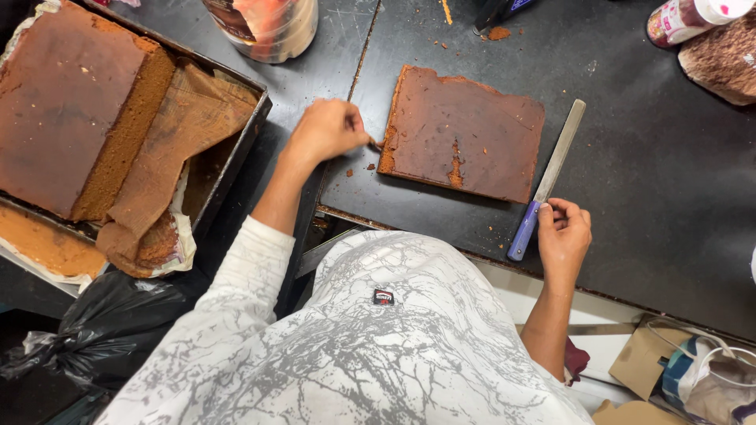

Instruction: The person cuts a rectangular chocolate cake into smaller pieces using a long serrated knife. They briefly handle a plastic bag and a digital scale, then continue trimming and slicing the cake into uniform portions on a black countertop.

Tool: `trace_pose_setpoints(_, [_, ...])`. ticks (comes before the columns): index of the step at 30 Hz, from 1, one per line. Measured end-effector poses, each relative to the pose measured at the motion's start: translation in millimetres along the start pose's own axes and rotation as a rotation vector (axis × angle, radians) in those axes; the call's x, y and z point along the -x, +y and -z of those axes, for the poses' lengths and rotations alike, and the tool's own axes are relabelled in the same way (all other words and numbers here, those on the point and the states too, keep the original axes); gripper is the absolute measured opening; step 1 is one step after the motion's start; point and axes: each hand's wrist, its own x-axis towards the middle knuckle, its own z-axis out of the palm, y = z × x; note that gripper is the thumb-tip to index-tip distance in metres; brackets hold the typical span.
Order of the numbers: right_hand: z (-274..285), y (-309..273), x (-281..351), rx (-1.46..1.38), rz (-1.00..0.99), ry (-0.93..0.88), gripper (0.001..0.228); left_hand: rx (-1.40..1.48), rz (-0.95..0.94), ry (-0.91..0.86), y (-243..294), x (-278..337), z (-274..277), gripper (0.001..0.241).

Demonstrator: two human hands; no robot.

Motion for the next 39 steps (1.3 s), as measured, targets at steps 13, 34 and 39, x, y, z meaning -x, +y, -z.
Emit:
trace_pose_setpoints(13, [0, -6, 1, 0.008, -0.024, 0.015, 0.019, -0.070, -0.015, 0.570, 5, -70, 35, 0.014])
trace_pose_setpoints(34, [11, -152, 12, -0.341, 0.393, -0.044, 0.062, 0.565, -0.378, -0.158, 152, -1, -29, 0.014])
trace_pose_setpoints(39, [11, -142, 18, -0.443, 0.296, 0.006, 0.031, 0.551, -0.264, -0.153, 167, 9, -67, 0.022])
